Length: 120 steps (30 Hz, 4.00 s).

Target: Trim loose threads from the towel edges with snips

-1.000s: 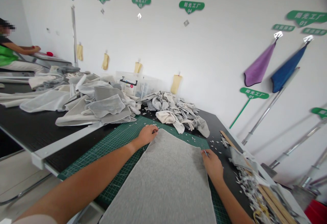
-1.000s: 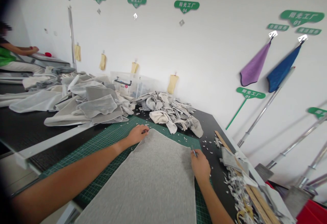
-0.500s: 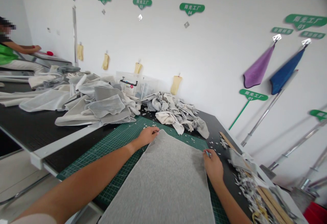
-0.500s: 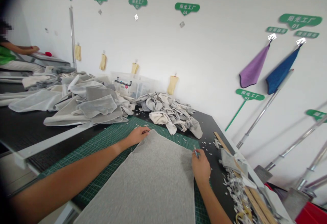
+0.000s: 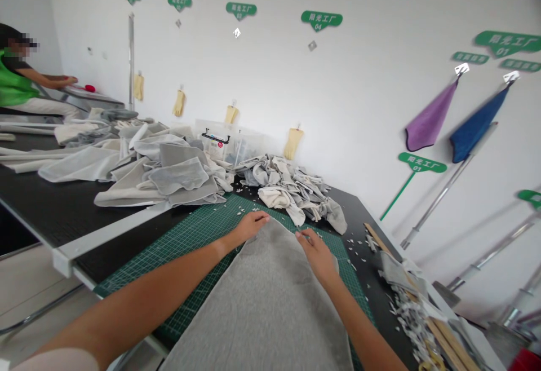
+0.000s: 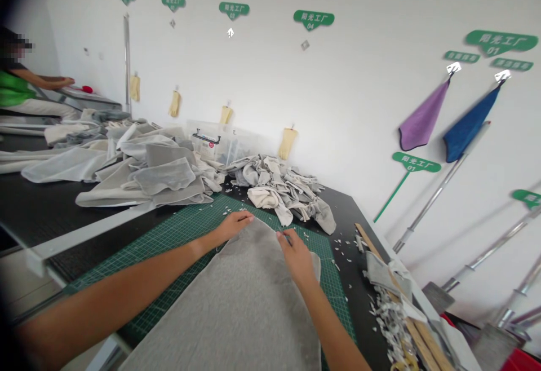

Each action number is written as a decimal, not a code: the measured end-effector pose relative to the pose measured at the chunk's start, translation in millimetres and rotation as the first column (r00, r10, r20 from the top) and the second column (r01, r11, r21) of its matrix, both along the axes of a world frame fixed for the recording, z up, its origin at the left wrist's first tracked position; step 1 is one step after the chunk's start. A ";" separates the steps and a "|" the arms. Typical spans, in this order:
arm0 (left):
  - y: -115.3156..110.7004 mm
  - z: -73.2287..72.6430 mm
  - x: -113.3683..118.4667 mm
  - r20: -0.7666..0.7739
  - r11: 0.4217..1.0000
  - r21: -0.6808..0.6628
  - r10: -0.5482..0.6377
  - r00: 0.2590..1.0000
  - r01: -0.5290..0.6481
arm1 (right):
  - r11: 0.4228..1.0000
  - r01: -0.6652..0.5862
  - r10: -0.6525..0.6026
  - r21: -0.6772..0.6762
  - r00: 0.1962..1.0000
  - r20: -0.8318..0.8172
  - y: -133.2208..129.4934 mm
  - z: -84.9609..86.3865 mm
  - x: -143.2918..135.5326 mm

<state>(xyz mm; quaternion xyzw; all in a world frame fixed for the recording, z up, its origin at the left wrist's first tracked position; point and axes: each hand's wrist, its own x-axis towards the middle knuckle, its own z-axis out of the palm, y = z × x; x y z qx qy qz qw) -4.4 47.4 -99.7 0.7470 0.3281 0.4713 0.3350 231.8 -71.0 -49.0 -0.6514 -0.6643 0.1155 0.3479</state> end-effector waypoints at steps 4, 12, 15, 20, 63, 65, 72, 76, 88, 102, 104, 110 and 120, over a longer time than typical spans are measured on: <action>-1.3 0.4 -1.8 -0.004 0.998 -0.019 -0.064 0.998 0.064 | 0.999 -0.040 0.038 0.034 0.997 0.072 17.8 4.4 -37.4; 0.3 1.6 -1.8 -0.001 0.988 -0.023 -0.156 0.988 0.156 | 0.999 -0.029 0.026 0.023 0.992 0.123 25.8 -17.9 -58.5; 0.0 1.3 -1.9 -0.016 0.987 -0.028 -0.160 0.987 0.160 | 0.999 -0.021 0.016 0.037 0.991 0.136 22.7 -25.9 -54.6; 1.0 -0.1 -2.2 -0.025 0.982 -0.032 -0.188 0.982 0.187 | 0.999 -0.031 0.026 0.025 0.985 0.172 21.1 -28.0 -55.2; -1.9 1.3 -8.9 -0.062 0.953 -0.146 -0.278 0.959 0.266 | 0.997 -0.072 0.065 0.010 0.936 0.346 21.1 -29.7 -58.0; -2.4 1.8 -10.5 -0.079 0.950 -0.144 -0.290 0.954 0.277 | 0.997 -0.078 0.069 0.010 0.936 0.346 21.7 -30.2 -57.5; -0.1 -2.8 -10.1 -0.094 0.960 -0.167 -0.242 0.966 0.225 | 0.994 -0.110 0.099 0.008 0.921 0.376 21.6 -30.6 -57.4; 2.8 -6.5 -9.6 -0.103 0.966 -0.145 -0.228 0.968 0.212 | 0.994 -0.108 0.101 -0.002 0.924 0.369 21.9 -30.5 -58.0; 4.3 -10.2 -8.0 -0.123 0.968 -0.134 -0.229 0.966 0.212 | 0.995 -0.103 0.101 -0.014 0.931 0.351 20.1 -27.8 -59.1; 0.2 -10.8 -7.0 -0.137 0.972 -0.155 -0.199 0.970 0.177 | 0.994 -0.113 0.103 -0.001 0.902 0.419 21.0 -29.9 -59.9; 0.2 -10.7 -7.2 -0.155 0.976 -0.149 -0.185 0.971 0.162 | 0.992 -0.125 0.114 -0.001 0.901 0.419 20.9 -29.6 -59.3; -1.0 -9.6 -8.0 -0.181 0.982 -0.140 -0.154 0.971 0.130 | 0.991 -0.136 0.118 0.014 0.902 0.415 22.7 -32.3 -57.9; 0.5 -11.6 -8.3 -0.135 0.972 -0.142 -0.205 0.969 0.186 | 0.986 -0.158 0.133 0.046 0.931 0.340 25.4 -36.2 -56.2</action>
